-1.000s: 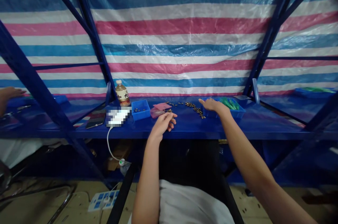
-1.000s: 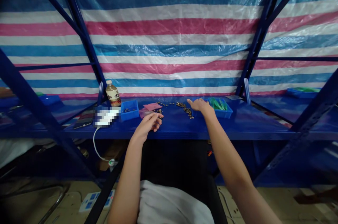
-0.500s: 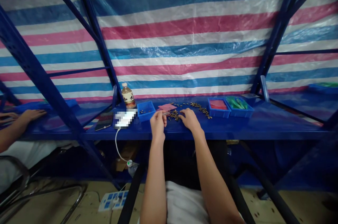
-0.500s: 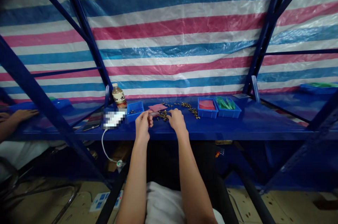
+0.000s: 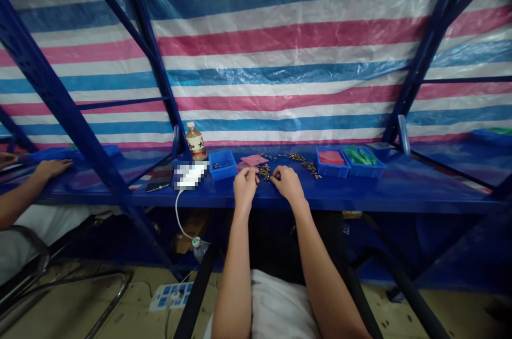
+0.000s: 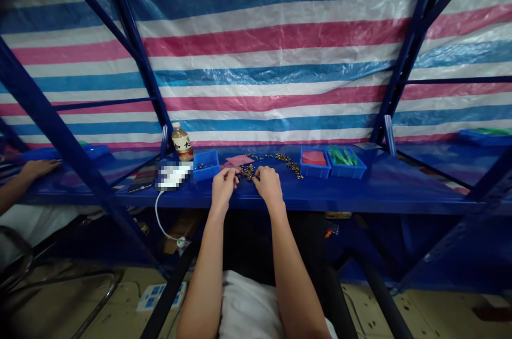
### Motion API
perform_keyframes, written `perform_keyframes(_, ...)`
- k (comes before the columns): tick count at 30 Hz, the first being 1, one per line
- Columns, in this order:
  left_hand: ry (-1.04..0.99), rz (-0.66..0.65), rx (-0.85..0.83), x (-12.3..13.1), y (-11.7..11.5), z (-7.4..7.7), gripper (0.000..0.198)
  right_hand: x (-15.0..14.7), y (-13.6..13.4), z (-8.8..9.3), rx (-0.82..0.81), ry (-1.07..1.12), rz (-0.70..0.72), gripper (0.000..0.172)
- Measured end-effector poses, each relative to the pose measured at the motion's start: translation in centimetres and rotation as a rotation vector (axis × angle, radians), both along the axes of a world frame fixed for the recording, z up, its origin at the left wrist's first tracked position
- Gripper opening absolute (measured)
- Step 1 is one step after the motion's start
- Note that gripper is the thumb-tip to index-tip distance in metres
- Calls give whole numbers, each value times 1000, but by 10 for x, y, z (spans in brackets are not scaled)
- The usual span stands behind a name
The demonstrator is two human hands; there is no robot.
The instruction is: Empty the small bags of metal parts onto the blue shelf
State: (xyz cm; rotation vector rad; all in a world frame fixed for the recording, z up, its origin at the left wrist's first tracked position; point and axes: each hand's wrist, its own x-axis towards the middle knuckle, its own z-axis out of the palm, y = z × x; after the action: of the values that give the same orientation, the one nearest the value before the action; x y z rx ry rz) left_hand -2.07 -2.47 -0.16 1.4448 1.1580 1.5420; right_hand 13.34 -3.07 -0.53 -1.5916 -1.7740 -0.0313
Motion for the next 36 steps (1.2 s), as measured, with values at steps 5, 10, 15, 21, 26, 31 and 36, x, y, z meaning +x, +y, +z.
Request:
perform_keyframes(5, 87, 0, 15, 1, -1, -1, 25, 4, -4, 2, 39, 387, 169, 6)
perform_keyframes(10, 173, -67, 25, 8, 0, -2, 31, 6, -9, 4, 93, 694, 400, 20)
perform_keyframes(15, 171, -98, 36, 16, -4, 0, 42, 6, -14, 7, 40, 788, 535, 23)
perform_keyframes(21, 111, -166, 101, 13, -8, 3, 38, 7, -17, 8, 66, 719, 479, 21)
perform_keyframes(26, 132, -161, 83, 11, -7, 4, 33, 8, -20, 11, 103, 631, 439, 22)
perform_keyframes(31, 23, -194, -15, 11, -8, 9, 31, 8, -23, 14, 111, 615, 486, 20)
perform_keyframes(36, -48, -204, -44, 11, -5, 7, 32, 7, -24, 14, 81, 643, 499, 24)
